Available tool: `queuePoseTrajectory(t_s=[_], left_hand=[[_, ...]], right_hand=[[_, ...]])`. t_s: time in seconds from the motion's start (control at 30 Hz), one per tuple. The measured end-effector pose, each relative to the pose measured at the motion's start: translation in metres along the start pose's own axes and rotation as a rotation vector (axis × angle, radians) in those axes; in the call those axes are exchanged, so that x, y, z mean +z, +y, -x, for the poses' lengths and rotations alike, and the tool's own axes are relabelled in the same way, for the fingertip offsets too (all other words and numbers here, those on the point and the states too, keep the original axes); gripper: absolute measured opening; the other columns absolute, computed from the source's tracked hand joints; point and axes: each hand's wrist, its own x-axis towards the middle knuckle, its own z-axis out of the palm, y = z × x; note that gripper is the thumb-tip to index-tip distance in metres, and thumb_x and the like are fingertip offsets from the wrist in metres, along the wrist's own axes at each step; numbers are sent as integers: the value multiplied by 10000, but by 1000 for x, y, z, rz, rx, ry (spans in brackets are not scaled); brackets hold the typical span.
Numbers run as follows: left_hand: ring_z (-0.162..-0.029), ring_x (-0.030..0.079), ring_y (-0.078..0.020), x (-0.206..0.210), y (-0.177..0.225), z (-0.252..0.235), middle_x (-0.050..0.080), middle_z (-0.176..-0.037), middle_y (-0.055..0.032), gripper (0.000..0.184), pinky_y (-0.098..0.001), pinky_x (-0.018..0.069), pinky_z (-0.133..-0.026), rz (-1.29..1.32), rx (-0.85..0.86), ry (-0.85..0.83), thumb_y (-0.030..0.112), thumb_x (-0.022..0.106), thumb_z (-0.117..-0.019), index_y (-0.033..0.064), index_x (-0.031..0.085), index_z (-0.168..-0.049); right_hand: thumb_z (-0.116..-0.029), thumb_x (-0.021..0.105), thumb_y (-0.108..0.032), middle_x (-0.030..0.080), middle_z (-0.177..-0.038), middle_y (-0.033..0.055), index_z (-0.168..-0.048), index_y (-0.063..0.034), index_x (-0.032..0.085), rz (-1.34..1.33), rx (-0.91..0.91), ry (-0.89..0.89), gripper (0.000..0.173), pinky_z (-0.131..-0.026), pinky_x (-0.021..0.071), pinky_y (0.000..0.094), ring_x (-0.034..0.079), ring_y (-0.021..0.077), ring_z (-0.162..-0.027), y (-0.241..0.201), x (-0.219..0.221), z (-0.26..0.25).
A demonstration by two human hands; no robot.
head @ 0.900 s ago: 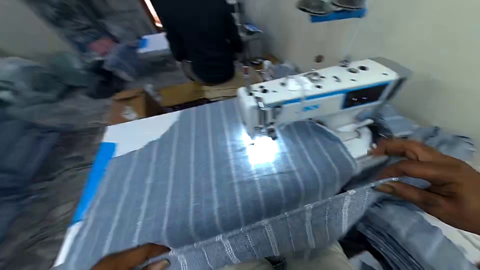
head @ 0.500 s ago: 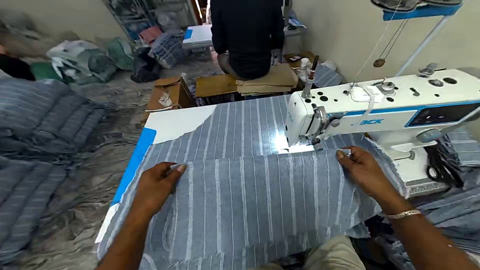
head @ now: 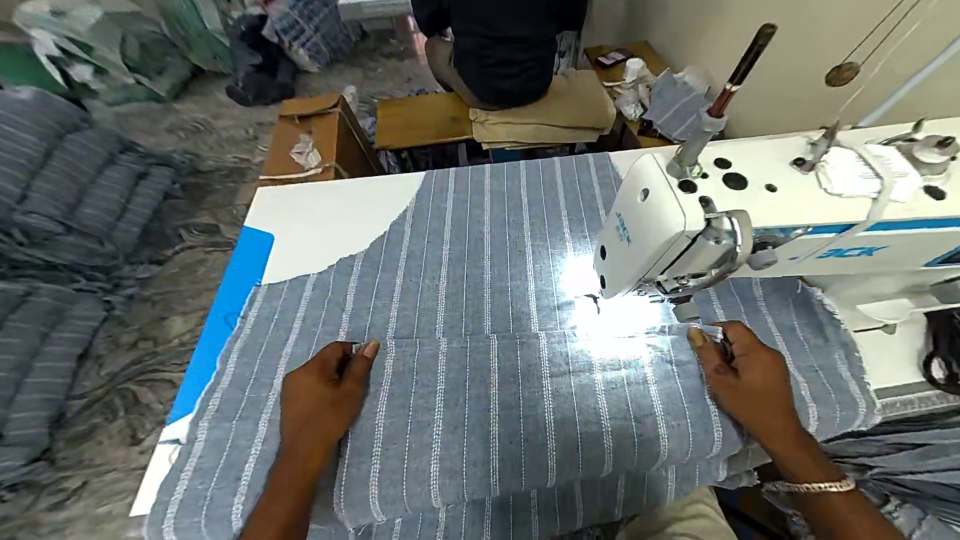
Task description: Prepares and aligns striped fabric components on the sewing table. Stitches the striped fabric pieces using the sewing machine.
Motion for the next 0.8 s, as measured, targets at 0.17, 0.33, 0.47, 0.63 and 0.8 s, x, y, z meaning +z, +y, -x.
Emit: queuePoseTrajectory(t_s=[0.17,0.33,0.47,0.63,0.8], left_hand=[[-560,535,-205,0,-6,12,579,-663,-69,343,-457,446,-542,51,32,13,362,623,-1035,32,679,-962],[-538,523,-130,6,-3,26,582,-660,-21,372,-376,445,-516,76,66,39,408,604,-1022,48,689,-988],[-548,509,-88,-1,4,32,583,-674,-2,413,-329,435,-520,108,72,63,454,591,-1009,55,701,-1001],[-549,510,-113,-17,7,24,583,-687,-23,353,-339,438,-520,136,69,37,385,618,-1021,39,684,-1011],[-550,532,-225,2,3,11,579,-665,-87,373,-475,437,-530,22,56,-1,378,618,-1036,17,667,-955]], right_hand=[[-1015,565,-499,481,-585,11,-979,-82,639,-20,-21,28,425,-442,382,391,455,162,-469,9,-6,14],[-989,582,-523,465,-580,-18,-937,-78,637,-21,-15,56,451,-435,360,341,423,110,-462,23,-16,26],[-976,607,-525,477,-585,-34,-948,-97,643,-67,30,27,430,-435,364,302,423,80,-460,19,-26,26],[-985,629,-484,489,-599,-38,-970,-117,645,-105,56,-22,368,-449,376,294,436,75,-475,6,-38,19],[-999,614,-477,516,-600,19,-959,-88,655,11,13,-13,393,-453,400,418,483,176,-484,20,-17,16]])
